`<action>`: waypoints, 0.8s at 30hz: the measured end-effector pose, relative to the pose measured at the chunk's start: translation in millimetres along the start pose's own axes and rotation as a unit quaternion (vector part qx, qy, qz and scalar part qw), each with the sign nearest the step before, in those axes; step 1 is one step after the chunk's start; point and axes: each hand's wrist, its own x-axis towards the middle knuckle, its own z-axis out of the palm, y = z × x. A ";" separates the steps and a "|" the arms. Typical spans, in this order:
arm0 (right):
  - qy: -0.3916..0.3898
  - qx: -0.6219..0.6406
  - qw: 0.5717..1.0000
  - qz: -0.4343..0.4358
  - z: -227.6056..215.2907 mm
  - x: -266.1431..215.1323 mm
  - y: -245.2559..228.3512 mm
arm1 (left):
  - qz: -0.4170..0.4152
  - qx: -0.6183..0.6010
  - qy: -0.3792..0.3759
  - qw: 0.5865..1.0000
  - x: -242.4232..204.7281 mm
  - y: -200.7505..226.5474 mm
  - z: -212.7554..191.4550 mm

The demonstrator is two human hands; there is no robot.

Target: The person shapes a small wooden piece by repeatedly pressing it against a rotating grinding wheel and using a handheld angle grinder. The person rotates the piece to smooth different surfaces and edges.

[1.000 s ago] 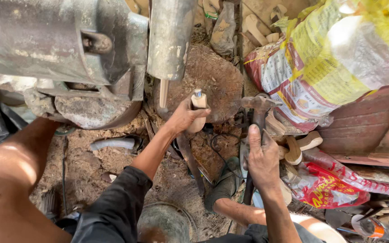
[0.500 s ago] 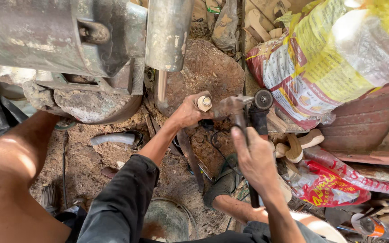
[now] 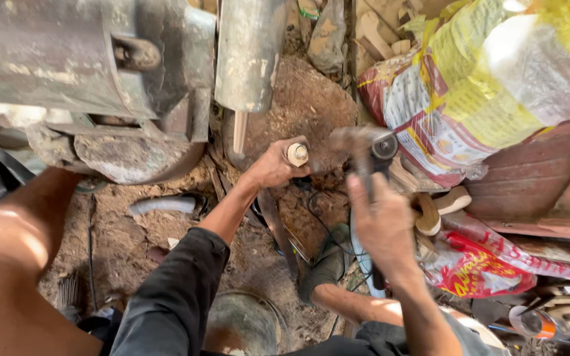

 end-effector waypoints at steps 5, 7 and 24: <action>0.155 0.214 0.957 -0.119 -24.3 -27.0 -4.7 | 0.028 0.009 0.019 0.999 1.1 -7.3 2.5; 0.225 0.101 0.939 -0.237 8.3 -13.6 -11.3 | 0.039 -0.004 0.031 0.999 2.6 -5.5 3.5; -0.051 0.327 0.927 0.175 58.4 -17.1 69.9 | -0.075 -0.148 0.077 0.983 -45.8 10.2 14.9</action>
